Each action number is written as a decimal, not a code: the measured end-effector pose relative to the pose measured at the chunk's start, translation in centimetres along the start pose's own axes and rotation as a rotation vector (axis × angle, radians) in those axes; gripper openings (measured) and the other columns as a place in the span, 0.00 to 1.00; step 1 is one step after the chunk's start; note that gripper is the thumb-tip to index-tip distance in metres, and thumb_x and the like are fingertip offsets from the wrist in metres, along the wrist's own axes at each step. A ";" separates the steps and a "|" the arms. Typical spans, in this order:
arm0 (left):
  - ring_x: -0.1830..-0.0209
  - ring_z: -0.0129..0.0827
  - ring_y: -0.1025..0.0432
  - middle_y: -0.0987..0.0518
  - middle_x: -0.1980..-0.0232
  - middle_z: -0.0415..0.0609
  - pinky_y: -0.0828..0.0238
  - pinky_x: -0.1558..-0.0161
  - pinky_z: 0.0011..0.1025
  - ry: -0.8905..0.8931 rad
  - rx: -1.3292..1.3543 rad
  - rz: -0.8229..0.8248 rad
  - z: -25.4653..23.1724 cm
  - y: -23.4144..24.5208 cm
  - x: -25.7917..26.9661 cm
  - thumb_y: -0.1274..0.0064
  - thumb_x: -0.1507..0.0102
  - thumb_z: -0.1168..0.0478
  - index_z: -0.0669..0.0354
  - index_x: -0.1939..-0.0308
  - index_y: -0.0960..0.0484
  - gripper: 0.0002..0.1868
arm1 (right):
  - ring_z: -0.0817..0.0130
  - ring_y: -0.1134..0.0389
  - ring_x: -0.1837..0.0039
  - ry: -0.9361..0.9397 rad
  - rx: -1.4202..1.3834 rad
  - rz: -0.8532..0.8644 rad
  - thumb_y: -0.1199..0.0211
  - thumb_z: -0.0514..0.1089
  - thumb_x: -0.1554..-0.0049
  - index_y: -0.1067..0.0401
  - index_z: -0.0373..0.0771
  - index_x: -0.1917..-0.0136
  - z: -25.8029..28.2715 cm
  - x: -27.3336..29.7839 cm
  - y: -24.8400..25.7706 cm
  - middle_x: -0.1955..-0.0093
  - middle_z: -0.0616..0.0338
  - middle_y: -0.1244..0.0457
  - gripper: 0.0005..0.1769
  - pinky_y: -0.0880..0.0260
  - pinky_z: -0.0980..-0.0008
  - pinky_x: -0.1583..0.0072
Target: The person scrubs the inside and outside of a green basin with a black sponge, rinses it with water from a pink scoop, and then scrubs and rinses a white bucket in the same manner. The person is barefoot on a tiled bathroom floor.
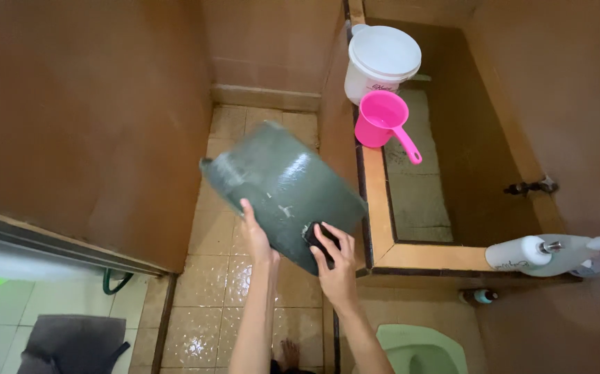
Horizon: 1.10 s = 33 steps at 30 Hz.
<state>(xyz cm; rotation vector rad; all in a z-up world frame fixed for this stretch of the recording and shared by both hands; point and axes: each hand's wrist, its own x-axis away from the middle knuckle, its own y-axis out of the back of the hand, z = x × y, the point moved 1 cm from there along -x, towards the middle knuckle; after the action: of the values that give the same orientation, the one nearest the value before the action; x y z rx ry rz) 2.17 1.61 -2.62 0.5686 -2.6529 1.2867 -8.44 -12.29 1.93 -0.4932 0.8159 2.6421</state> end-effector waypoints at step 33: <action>0.55 0.24 0.25 0.17 0.51 0.44 0.26 0.54 0.24 0.124 -0.586 0.491 -5.0 0.6 1.6 0.45 0.34 0.52 0.65 0.42 0.20 0.23 | 0.51 0.38 0.32 0.407 0.032 0.240 0.38 0.45 0.36 0.27 0.46 0.31 3.7 -18.3 -4.3 0.35 0.51 0.37 0.20 0.37 0.58 0.30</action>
<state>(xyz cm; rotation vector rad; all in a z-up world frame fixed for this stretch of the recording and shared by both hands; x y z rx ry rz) 0.26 5.40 0.47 -0.2461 -2.9480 0.5175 8.66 -10.59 10.34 -1.0045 1.0936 2.7786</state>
